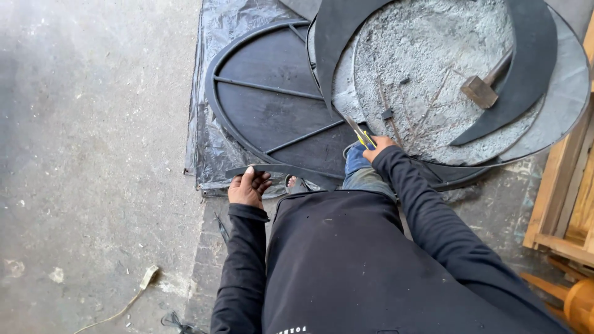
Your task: The person uses a utility knife to cut a strip of black rubber material on a concrete floor. They trim the edges of the strip and then use a hammer to tap the rubber into place on a circular metal frame.
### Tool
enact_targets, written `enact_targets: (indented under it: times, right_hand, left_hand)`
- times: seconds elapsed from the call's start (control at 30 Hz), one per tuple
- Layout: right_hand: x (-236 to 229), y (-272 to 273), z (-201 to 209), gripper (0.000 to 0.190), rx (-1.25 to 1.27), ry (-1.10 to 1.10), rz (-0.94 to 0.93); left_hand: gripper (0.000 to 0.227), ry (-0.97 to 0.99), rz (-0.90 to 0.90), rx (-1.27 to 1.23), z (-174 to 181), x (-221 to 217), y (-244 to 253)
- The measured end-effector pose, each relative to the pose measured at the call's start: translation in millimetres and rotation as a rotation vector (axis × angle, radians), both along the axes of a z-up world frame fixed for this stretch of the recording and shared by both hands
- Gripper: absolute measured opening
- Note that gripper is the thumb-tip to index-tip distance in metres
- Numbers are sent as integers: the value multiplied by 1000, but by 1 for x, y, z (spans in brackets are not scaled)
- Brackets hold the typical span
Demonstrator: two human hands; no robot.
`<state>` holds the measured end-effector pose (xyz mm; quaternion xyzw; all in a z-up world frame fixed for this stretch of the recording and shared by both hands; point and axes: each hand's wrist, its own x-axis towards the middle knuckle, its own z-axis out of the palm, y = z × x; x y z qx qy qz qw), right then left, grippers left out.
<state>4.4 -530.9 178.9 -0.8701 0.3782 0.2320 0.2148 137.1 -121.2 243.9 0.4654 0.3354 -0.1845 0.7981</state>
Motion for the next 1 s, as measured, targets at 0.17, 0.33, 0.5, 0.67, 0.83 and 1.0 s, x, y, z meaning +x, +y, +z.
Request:
enact_targets:
  times: [0.17,0.33,0.5,0.67,0.83,1.0]
  right_hand:
    - [5,31,65,16,440,-124,-148]
    - [-14,98,112,44,1085,-437,-309]
    - [-53,114,60,40,1071,-419,-457]
    - [-54,102,83,40,1102,-372,-478]
    - [-42,94,115,40,1086,-601,-458]
    - [-54,84,95,36,949,-655,-404]
  left_hand:
    - [18,-4,-54,15,13,5,-20]
    - [19,-41,-128,-11,14,-3,-33]
    - [26,-176,-199,-33,11,-16,-20]
    - [34,-334,-262,-34,15,-18,-18]
    - [17,-368,-227,89,-7,-9,-23]
    - [16,-356,-239,111,8,-7,-27]
